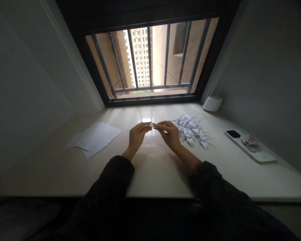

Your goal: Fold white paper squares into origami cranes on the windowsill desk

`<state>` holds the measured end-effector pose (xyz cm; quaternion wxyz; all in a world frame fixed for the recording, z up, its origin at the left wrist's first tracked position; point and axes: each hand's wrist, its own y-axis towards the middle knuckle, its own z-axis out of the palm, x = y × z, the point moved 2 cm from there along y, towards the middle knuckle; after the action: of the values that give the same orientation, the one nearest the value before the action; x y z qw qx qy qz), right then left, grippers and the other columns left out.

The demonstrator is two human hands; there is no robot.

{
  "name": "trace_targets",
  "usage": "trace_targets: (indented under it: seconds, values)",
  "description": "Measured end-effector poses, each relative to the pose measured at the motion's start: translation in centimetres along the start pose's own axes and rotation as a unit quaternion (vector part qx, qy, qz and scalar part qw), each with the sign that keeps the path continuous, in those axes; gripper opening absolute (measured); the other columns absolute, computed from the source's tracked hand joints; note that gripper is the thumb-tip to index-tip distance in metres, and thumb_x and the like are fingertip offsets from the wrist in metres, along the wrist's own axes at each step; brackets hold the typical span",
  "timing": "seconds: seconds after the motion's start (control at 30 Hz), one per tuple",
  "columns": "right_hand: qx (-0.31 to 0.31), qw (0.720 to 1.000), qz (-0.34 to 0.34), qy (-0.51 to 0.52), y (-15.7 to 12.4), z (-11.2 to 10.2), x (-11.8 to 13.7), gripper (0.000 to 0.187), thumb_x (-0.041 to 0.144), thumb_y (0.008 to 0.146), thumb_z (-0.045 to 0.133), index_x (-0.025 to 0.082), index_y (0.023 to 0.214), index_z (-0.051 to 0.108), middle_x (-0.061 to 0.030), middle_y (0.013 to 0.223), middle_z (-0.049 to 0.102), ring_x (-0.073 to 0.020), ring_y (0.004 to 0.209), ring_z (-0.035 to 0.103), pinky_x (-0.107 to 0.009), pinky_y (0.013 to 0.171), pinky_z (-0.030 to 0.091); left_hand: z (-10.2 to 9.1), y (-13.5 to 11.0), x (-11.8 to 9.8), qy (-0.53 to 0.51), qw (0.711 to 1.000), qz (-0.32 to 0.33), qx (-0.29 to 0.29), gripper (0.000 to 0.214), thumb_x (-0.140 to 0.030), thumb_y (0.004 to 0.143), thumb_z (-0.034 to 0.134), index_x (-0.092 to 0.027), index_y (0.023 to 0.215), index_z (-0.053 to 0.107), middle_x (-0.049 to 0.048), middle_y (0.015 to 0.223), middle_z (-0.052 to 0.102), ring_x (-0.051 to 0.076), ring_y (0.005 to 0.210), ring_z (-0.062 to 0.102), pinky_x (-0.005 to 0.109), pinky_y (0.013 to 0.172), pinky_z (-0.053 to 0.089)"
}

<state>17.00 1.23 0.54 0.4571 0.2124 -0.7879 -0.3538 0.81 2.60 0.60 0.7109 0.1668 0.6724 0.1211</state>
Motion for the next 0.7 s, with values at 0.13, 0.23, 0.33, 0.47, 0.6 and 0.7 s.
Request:
trace_targets:
  seconds: [0.13,0.23,0.33,0.47,0.6,0.7]
  values:
    - [0.004,0.995,0.045,0.088,0.2,0.3,-0.1,0.028,0.032,0.076,0.07,0.03,0.104,0.071,-0.003,0.088,0.069,-0.0173,0.078,0.061,-0.032,0.074,0.049,-0.2,0.1,0.2,-0.006,0.999,0.032,-0.004,0.026,-0.032,0.07,0.073,-0.018,0.092,0.071,0.0072,0.098,0.072,0.021,0.093,0.068,0.038,0.089,0.052]
    - [0.02,0.983,0.088,0.158,0.2,0.6,-0.5,0.027,0.035,0.073,0.073,0.029,0.099,0.073,-0.0024,0.086,0.071,-0.017,0.074,0.062,-0.032,0.072,0.05,-0.2,0.2,0.2,-0.013,0.999,0.041,0.008,0.024,-0.031,0.069,0.074,-0.018,0.089,0.071,0.0074,0.1,0.072,0.023,0.096,0.067,0.041,0.091,0.052]
    - [0.021,0.973,0.117,0.197,0.3,0.7,-1.1,0.023,0.037,0.07,0.074,0.029,0.091,0.075,-0.0019,0.085,0.072,-0.0186,0.077,0.064,-0.033,0.074,0.05,-0.2,0.2,0.2,-0.026,0.998,0.039,0.031,0.025,-0.03,0.068,0.075,-0.018,0.09,0.071,0.0069,0.098,0.072,0.022,0.09,0.068,0.041,0.088,0.053]
    - [0.032,0.962,0.137,0.234,0.4,0.8,-1.4,0.026,0.038,0.065,0.077,0.03,0.089,0.075,-0.0011,0.084,0.073,-0.0209,0.08,0.066,-0.035,0.076,0.051,-0.4,0.2,-0.1,-0.015,0.998,0.054,0.04,0.025,-0.029,0.068,0.076,-0.018,0.089,0.072,0.0068,0.096,0.073,0.022,0.089,0.068,0.04,0.088,0.054]
    - [0.048,0.944,0.155,0.288,0.5,0.7,-1.0,0.028,0.037,0.063,0.079,0.029,0.09,0.075,-0.0013,0.088,0.074,-0.0225,0.083,0.068,-0.036,0.078,0.053,-0.7,0.1,-0.2,0.007,0.997,0.065,0.034,0.022,-0.03,0.069,0.075,-0.019,0.088,0.073,0.0066,0.092,0.073,0.022,0.089,0.068,0.041,0.087,0.054]
    - [0.044,0.945,0.158,0.283,0.4,0.6,-0.9,0.022,0.035,0.062,0.079,0.028,0.082,0.076,-0.0014,0.085,0.074,-0.0225,0.082,0.068,-0.036,0.078,0.054,-0.7,0.1,-0.3,0.016,0.997,0.067,0.026,0.019,-0.03,0.068,0.075,-0.019,0.084,0.073,0.0056,0.087,0.073,0.021,0.084,0.069,0.04,0.085,0.055]
